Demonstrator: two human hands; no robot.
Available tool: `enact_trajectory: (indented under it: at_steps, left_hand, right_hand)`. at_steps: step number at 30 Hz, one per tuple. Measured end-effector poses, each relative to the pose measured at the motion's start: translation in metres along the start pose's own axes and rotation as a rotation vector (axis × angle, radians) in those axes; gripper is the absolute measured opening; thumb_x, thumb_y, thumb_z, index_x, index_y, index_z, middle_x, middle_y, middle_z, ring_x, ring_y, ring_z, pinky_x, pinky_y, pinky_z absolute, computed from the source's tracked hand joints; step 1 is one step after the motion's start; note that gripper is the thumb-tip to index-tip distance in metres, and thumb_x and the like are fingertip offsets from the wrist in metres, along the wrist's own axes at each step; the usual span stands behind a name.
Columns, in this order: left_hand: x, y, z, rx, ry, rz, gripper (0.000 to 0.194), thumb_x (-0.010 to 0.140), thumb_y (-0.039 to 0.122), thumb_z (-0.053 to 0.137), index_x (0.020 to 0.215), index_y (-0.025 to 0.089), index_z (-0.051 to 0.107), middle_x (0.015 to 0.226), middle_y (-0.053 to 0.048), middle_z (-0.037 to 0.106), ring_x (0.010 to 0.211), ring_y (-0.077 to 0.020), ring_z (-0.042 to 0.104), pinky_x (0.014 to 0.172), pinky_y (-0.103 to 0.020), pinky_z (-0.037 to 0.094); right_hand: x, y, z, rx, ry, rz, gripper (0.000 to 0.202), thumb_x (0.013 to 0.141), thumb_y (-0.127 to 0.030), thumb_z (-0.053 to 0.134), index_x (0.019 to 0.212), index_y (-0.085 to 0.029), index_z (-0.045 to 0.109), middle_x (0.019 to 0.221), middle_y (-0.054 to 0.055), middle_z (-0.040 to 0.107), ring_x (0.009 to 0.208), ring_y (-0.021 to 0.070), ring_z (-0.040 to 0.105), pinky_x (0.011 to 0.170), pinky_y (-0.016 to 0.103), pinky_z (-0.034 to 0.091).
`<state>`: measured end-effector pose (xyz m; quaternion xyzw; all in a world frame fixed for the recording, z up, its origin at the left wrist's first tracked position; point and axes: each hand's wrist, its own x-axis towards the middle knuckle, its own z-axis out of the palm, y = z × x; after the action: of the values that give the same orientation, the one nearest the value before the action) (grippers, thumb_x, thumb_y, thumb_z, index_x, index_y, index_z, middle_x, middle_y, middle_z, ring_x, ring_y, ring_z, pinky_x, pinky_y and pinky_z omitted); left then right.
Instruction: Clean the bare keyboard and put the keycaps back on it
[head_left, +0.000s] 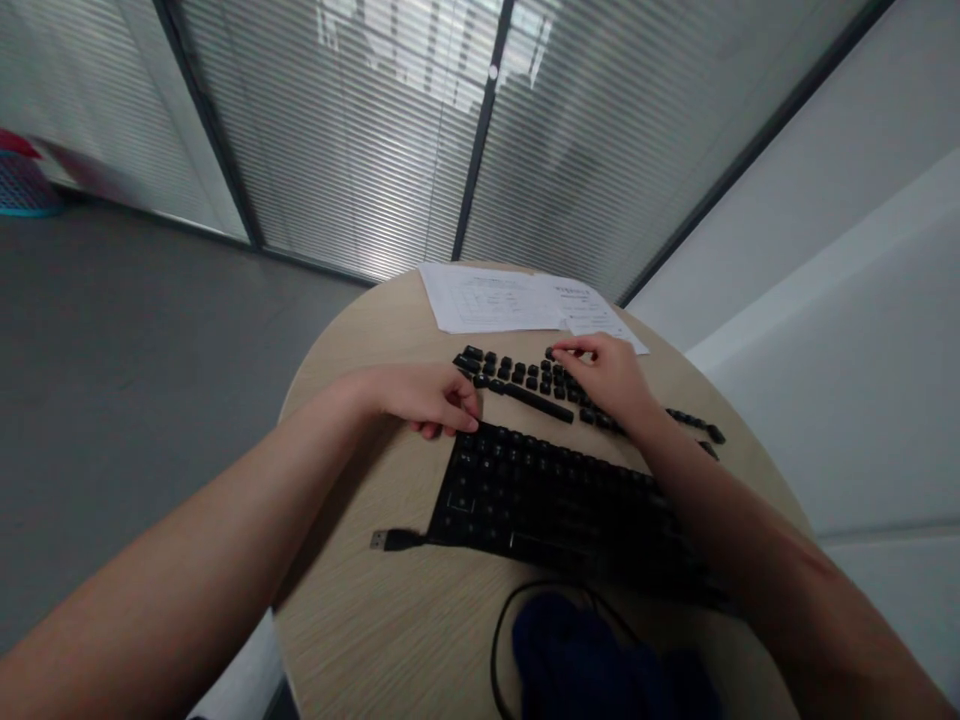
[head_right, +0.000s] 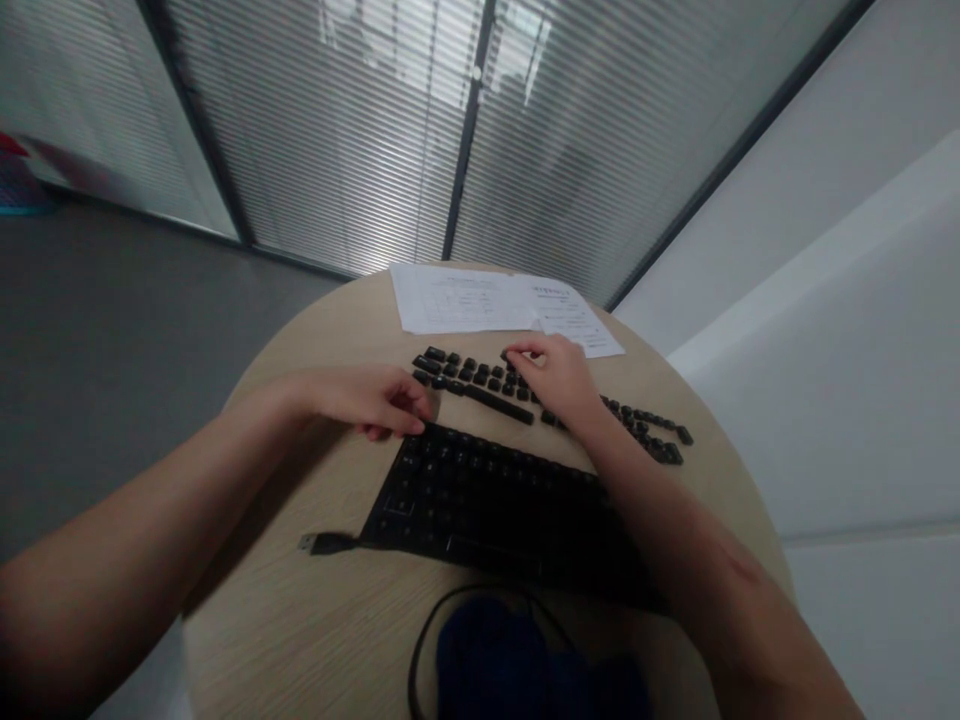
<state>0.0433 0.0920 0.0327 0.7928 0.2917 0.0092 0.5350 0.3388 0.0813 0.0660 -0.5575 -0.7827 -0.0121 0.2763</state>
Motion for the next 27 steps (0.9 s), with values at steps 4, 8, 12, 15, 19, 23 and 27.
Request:
enact_trajectory:
  at_steps: [4,8,12,15,19,23,27]
  left_hand:
    - [0.0,0.001,-0.001,0.017,-0.011,0.002,0.024,0.089,0.041,0.065,0.096,0.018,0.066,0.07,0.0,0.061,0.051,-0.0118,0.053,0.045,-0.023,0.038]
    - [-0.002,0.007,0.001,0.047,0.005,-0.034,0.029,0.092,0.046,0.064,0.097,0.018,0.066,0.069,0.0,0.06,0.051,-0.0112,0.052,0.044,-0.022,0.035]
    - [-0.004,0.014,0.003,0.056,0.037,-0.082,0.031,0.092,0.049,0.064,0.095,0.018,0.065,0.065,0.002,0.057,0.05,-0.0109,0.05,0.045,-0.022,0.034]
    - [-0.005,0.017,0.004,0.043,0.056,-0.101,0.032,0.092,0.05,0.064,0.093,0.018,0.065,0.065,0.002,0.056,0.05,-0.0103,0.049,0.046,-0.022,0.035]
    - [-0.007,0.016,0.004,0.035,0.063,-0.114,0.033,0.093,0.05,0.064,0.095,0.017,0.066,0.065,0.002,0.056,0.05,-0.0103,0.049,0.046,-0.022,0.034]
    - [-0.006,0.014,0.003,0.019,0.05,-0.134,0.035,0.092,0.051,0.065,0.099,0.017,0.066,0.064,0.003,0.054,0.05,-0.0104,0.048,0.045,-0.022,0.033]
    - [-0.006,0.013,0.003,0.011,0.059,-0.132,0.036,0.091,0.052,0.065,0.1,0.017,0.066,0.065,0.003,0.056,0.05,-0.01,0.049,0.046,-0.021,0.034]
  right_hand:
    - [-0.07,-0.024,-0.022,0.165,0.021,-0.225,0.013,0.094,-0.027,0.069,0.094,-0.026,0.082,0.093,0.004,0.081,0.087,0.0217,0.073,0.082,0.039,0.057]
    - [-0.117,-0.038,-0.012,0.259,0.004,-0.313,0.012,0.095,-0.021,0.069,0.093,-0.025,0.08,0.09,0.002,0.082,0.082,0.0189,0.073,0.081,0.037,0.058]
    - [-0.128,-0.04,0.005,0.273,-0.01,-0.367,0.016,0.096,-0.02,0.067,0.093,-0.026,0.081,0.094,0.002,0.082,0.082,0.0191,0.074,0.083,0.037,0.057]
    - [-0.127,-0.039,0.009,0.241,-0.009,-0.39,0.016,0.097,-0.022,0.065,0.095,-0.025,0.081,0.096,0.002,0.082,0.085,0.0201,0.073,0.083,0.038,0.056]
    - [-0.128,-0.041,0.006,0.202,-0.013,-0.462,0.019,0.101,-0.02,0.06,0.097,-0.022,0.079,0.1,0.004,0.081,0.085,0.0202,0.07,0.08,0.038,0.055]
    - [-0.13,-0.044,0.004,0.167,-0.007,-0.52,0.024,0.103,-0.018,0.055,0.101,-0.019,0.079,0.103,0.007,0.081,0.084,0.0207,0.068,0.078,0.038,0.054]
    - [-0.131,-0.046,0.006,0.179,-0.012,-0.483,0.02,0.101,-0.02,0.059,0.103,-0.02,0.08,0.103,0.008,0.079,0.089,0.0223,0.068,0.081,0.04,0.055]
